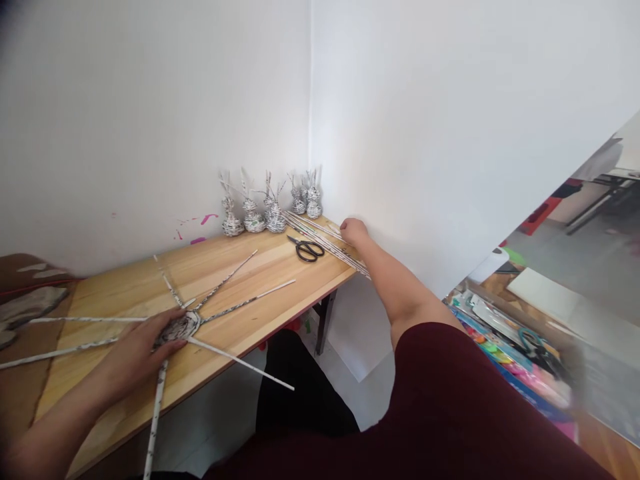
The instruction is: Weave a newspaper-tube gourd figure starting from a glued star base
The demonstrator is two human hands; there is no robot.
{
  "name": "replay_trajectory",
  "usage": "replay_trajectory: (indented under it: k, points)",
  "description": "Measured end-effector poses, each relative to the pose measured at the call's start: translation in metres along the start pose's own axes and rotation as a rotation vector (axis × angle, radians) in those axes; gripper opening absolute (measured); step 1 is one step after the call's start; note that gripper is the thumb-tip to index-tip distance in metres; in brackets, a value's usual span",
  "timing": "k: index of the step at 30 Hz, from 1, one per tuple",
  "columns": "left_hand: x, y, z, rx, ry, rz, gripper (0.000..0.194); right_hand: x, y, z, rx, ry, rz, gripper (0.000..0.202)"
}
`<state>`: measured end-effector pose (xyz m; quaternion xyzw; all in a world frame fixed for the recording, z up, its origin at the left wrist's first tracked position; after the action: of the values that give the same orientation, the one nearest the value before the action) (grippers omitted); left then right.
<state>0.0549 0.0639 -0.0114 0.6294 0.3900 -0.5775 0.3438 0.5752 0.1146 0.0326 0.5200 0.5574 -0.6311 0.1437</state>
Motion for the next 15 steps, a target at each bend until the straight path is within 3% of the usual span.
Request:
replay_trajectory:
  k: [9, 15]
  points:
    - [0.01, -0.006, -0.002, 0.021, -0.035, -0.026, 0.061, -0.038, 0.033, 0.028, 0.078, -0.066, -0.01, 0.022]
    - [0.008, -0.006, -0.002, 0.015, -0.059, -0.067, 0.062, -0.033, 0.033, 0.047, 0.036, -0.14, 0.061, 0.013]
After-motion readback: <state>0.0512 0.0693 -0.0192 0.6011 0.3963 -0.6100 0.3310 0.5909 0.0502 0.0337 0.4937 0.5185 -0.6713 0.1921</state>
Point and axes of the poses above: each hand's wrist, its own z-axis away from the middle knuckle, its own x-axis out of the palm, y = z × x, the point moved 5 cm from there along -z, towards the middle knuckle, and after that the axes turned 15 degrees about -z, right-handed, at the moved point
